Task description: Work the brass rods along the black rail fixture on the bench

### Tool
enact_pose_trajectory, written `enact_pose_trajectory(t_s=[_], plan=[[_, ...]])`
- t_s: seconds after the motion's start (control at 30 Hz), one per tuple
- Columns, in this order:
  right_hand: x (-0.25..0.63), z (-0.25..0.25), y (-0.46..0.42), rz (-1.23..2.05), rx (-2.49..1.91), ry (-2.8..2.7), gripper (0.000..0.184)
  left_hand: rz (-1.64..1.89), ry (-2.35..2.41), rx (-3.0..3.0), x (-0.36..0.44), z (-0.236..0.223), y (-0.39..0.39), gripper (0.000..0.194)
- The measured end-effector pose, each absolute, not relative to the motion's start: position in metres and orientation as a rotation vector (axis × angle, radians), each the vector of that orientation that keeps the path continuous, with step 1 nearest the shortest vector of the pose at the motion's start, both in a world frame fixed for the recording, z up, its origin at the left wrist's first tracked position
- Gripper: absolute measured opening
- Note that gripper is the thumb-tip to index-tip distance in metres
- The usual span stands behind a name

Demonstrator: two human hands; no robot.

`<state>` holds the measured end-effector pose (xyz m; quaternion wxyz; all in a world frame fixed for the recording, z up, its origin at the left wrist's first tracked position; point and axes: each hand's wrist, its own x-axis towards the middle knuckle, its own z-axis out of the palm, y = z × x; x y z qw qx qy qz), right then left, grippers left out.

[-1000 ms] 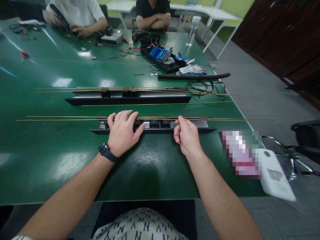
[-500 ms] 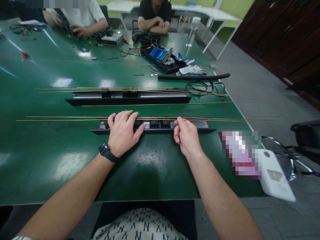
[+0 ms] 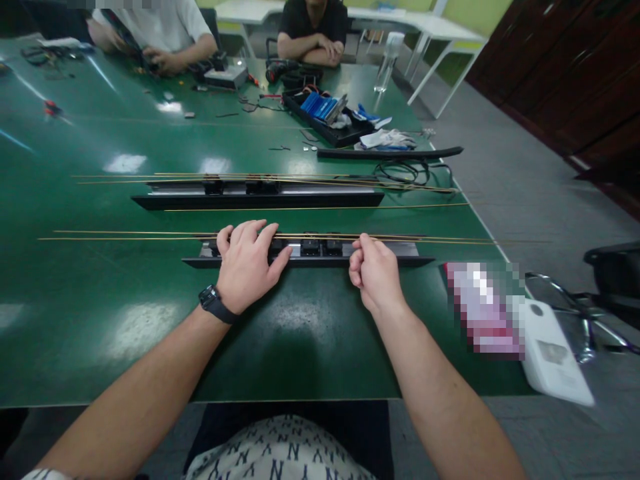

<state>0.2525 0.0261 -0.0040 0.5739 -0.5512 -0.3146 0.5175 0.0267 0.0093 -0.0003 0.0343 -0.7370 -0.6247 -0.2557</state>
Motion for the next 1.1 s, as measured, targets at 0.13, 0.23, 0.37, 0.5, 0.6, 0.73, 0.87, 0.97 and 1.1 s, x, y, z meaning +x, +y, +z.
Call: enact_pose_trajectory(t_s=[0.13, 0.23, 0.37, 0.5, 0.6, 0.73, 0.87, 0.97, 1.1], plan=[[0.2540, -0.0050, 0.0266, 1.219, -1.302, -0.743, 0.029, -0.788, -1.921, -2.267, 0.0267, -0.0008, 0.0094, 0.043], [0.2554, -0.0050, 0.0269, 1.231, -1.309, -0.756, 0.029, -0.790, -1.919, -2.270, 0.0266, -0.0002, 0.0091, 0.042], [0.2560, -0.0044, 0.0266, 1.231, -1.323, -0.781, 0.031, -0.778, -1.920, -2.267, 0.0266, 0.0003, 0.0091, 0.043], [0.2549, -0.0032, 0.0256, 1.241, -1.323, -0.796, 0.032, -0.781, -1.917, -2.265, 0.0268, 0.0005, 0.0090, 0.043], [0.2543, -0.0024, 0.0252, 1.237, -1.327, -0.796, 0.032, -0.782, -1.916, -2.268, 0.0268, 0.0003, 0.0089, 0.043], [0.2541, -0.0024, 0.0255, 1.228, -1.317, -0.791, 0.031, -0.773, -1.910, -2.265, 0.0271, 0.0001, 0.0089, 0.043], [0.2536, -0.0034, 0.0258, 1.228, -1.304, -0.782, 0.032, -0.761, -1.910, -2.266, 0.0270, 0.0005, 0.0088, 0.044], [0.2531, -0.0042, 0.0259, 1.223, -1.294, -0.769, 0.032, -0.751, -1.912, -2.265, 0.0266, 0.0001, 0.0088, 0.044], [0.2531, -0.0044, 0.0260, 1.218, -1.285, -0.747, 0.027, -0.758, -1.913, -2.262, 0.0265, -0.0011, 0.0090, 0.044]])
